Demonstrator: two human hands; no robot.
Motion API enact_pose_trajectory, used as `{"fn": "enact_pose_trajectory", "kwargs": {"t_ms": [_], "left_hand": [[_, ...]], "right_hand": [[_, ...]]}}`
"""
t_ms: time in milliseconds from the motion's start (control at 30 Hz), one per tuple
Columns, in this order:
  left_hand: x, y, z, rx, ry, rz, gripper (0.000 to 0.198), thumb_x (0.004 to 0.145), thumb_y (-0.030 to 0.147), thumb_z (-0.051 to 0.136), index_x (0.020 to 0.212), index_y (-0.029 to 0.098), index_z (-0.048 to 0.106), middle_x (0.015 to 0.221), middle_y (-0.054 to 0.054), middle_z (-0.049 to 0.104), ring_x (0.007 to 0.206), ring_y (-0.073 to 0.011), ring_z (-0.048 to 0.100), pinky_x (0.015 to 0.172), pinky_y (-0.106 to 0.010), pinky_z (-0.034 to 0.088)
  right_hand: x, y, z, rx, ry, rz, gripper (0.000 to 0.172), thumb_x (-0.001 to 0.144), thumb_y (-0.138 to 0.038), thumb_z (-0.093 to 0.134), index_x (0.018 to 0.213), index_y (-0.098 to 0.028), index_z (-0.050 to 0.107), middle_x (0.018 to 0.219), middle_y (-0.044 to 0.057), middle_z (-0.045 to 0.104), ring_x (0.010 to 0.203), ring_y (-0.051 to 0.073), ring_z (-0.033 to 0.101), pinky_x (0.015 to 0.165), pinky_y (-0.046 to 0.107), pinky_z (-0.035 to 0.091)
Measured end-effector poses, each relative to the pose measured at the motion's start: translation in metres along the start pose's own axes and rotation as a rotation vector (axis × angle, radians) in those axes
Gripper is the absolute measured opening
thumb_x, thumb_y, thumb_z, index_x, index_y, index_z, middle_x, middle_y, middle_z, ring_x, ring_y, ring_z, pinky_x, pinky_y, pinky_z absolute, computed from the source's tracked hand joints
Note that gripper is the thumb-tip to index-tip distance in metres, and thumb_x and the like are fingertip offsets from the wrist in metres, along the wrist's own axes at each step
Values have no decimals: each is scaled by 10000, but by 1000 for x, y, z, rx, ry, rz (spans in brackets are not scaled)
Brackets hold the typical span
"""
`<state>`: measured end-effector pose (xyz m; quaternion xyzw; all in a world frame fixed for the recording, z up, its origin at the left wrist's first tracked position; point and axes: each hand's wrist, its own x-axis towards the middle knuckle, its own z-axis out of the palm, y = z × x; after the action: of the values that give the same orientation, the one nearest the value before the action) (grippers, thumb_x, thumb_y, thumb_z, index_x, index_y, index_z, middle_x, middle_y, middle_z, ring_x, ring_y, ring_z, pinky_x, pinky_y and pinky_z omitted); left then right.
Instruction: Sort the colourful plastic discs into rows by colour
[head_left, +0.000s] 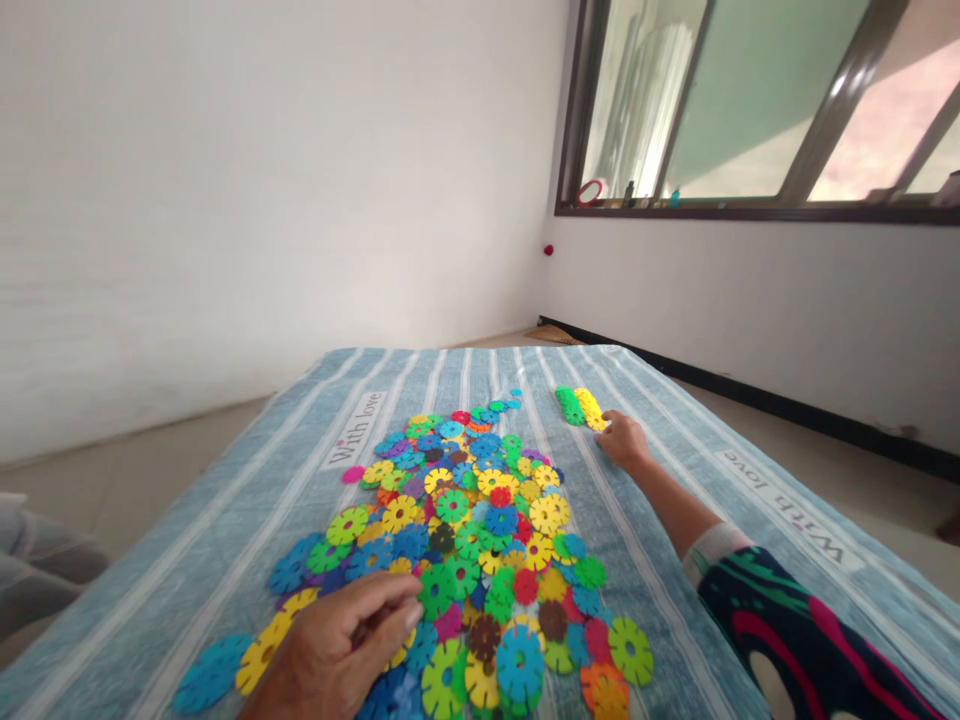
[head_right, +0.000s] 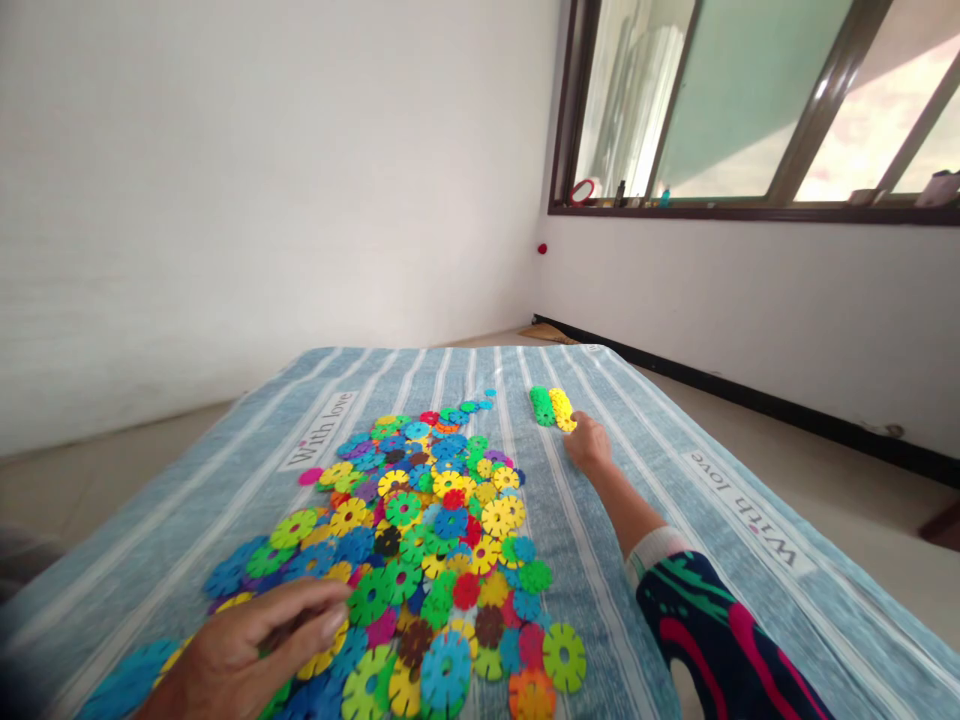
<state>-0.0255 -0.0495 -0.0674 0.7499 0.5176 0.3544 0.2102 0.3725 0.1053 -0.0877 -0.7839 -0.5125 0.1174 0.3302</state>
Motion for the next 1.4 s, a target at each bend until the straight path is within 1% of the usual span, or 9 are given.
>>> {"fn": "enact_pose_trajectory", "kwargs": {"t_ms": [67,233,333,533,700,800,933,1100,1400], "left_hand": [[1,2,-2,8,-19,-15,272,746,465,631,846,249,761,729,15,760,610,-155,700,542,-154,537],[4,16,-9,30,-36,-16,276,770,436,594,846,227,757,730,6,756,631,-159,696,579,-185,552],[4,20,-10,43,-39,-2,263,784,410,579,859,225,751,743,12,752,645,-154,690,606,-192,552],[2,21,-8,98,-54,34,251,824,361,538,868,219,740,784,10,749,679,-147,682,647,-204,543],[1,25,-6,146,-55,68,253,829,344,516,838,217,735,787,10,742,708,-149,677,675,-214,532],[1,28,-6,178,-46,83,259,829,334,502,834,211,730,774,2,736,718,-151,674,691,-220,529],[1,28,-4,203,-32,98,264,834,317,488,862,191,719,790,-15,731,712,-149,671,700,-227,522],[2,28,-3,207,-41,95,244,839,303,488,862,179,697,802,-16,723,712,-143,664,694,-221,511],[4,21,-2,174,19,113,230,830,316,492,800,185,679,724,-8,692,645,-147,632,633,-244,497]], "right_hand": [[-11,2,-1,-25,3,-45,366,725,-140,595,1086,-188,632,868,43,686,899,215,623,768,272,444],[-43,5,-3,-49,0,-153,365,756,-171,572,1118,-179,618,995,68,685,909,206,629,809,295,456],[-64,4,-5,-35,-25,-217,330,767,-189,574,1091,-176,628,1034,79,689,909,204,641,833,302,461],[-106,-5,-4,3,-74,-315,248,778,-214,567,1009,-219,656,1002,43,706,897,192,655,844,284,473],[-133,-14,-2,-20,-109,-428,246,784,-221,554,1007,-241,655,1070,41,685,959,203,640,855,286,466],[-142,-14,-4,-61,-138,-485,244,805,-232,535,1021,-230,649,1088,48,673,1010,217,621,874,306,455],[-146,-12,-6,-102,-154,-513,233,818,-234,536,1017,-235,656,1081,46,678,1044,220,601,900,317,441],[-146,-10,-6,-121,-170,-520,230,833,-233,531,1023,-230,659,1087,45,680,1049,219,593,900,320,436],[-146,-8,-7,-145,-175,-570,229,864,-243,500,1030,-205,653,1075,56,682,1035,219,594,892,319,435]]}}
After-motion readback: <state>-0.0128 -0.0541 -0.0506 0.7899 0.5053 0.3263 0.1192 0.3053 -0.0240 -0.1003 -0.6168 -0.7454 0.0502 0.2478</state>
